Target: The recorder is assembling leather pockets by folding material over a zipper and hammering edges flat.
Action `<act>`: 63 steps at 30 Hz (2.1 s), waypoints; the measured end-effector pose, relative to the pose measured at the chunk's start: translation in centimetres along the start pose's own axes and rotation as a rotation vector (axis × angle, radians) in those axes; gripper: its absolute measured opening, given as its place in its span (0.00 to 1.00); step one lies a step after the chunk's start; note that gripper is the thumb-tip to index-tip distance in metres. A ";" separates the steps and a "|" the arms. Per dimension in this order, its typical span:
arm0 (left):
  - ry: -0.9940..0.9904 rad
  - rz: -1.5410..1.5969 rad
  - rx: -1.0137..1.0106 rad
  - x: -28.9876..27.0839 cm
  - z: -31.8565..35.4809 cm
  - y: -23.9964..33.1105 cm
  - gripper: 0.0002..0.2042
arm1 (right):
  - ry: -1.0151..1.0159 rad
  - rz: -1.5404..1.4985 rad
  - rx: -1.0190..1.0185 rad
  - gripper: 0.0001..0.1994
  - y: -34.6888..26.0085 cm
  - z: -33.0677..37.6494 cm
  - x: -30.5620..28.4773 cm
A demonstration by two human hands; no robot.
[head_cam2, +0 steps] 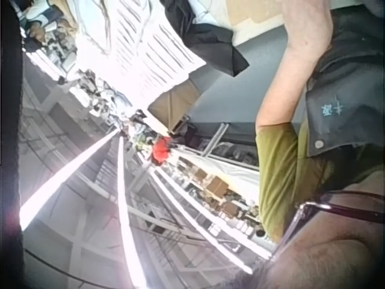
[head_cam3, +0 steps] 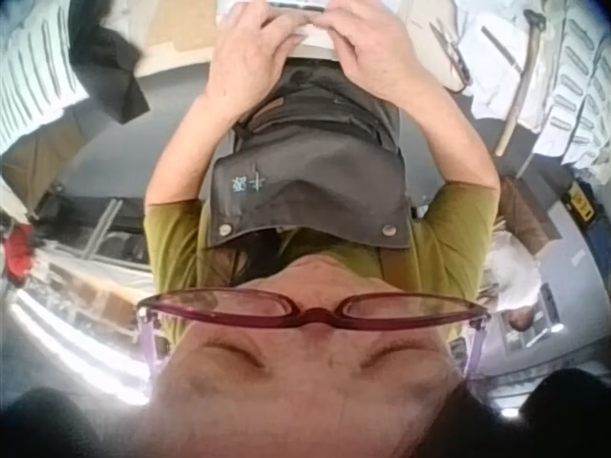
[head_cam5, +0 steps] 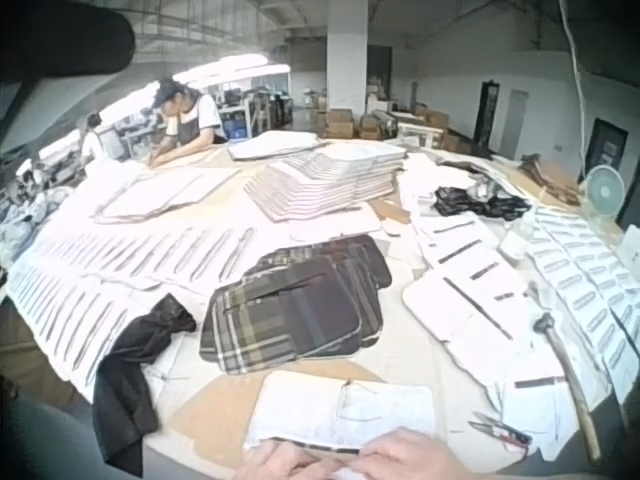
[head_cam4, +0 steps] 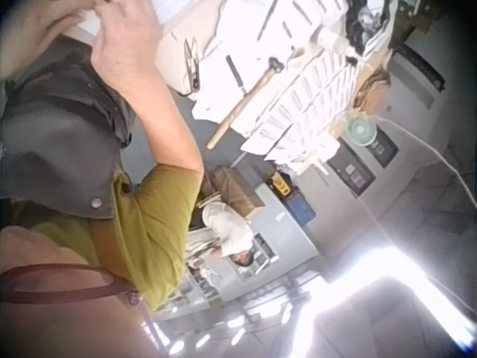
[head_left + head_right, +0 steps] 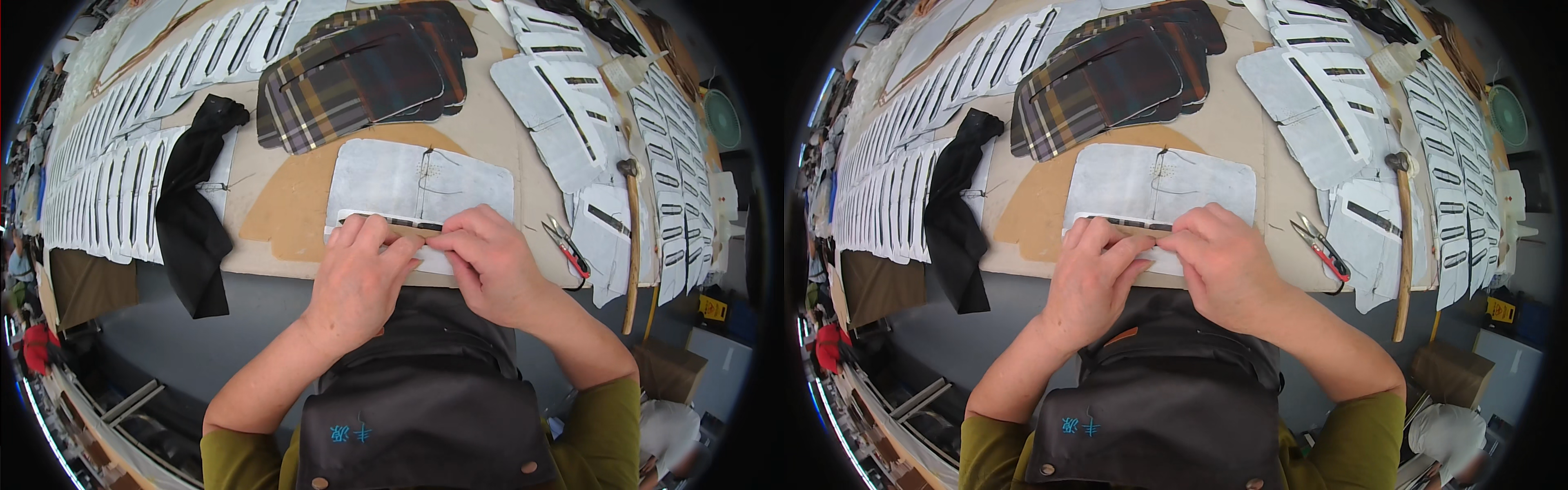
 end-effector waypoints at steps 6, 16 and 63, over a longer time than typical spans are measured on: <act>0.061 -0.079 0.039 0.2 0.7 0.3 0.13 | -0.059 0.148 -0.126 0.15 -0.1 1.1 -0.5; 0.129 0.040 -0.039 -0.1 0.3 0.3 0.17 | -0.066 0.092 -0.018 0.13 1.0 1.0 -3.3; 0.291 0.244 -0.051 -0.2 1.6 -1.1 0.06 | -0.096 0.051 0.112 0.04 0.0 -3.4 1.6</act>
Point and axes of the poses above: each hand's wrist, its own z-axis away from the middle knuckle, its own x-axis out of the palm, y = z × x, the point moved 5 cm from there along -z, towards the middle knuckle, and after that the axes turned 15 degrees about y, right-handed, at the moved point
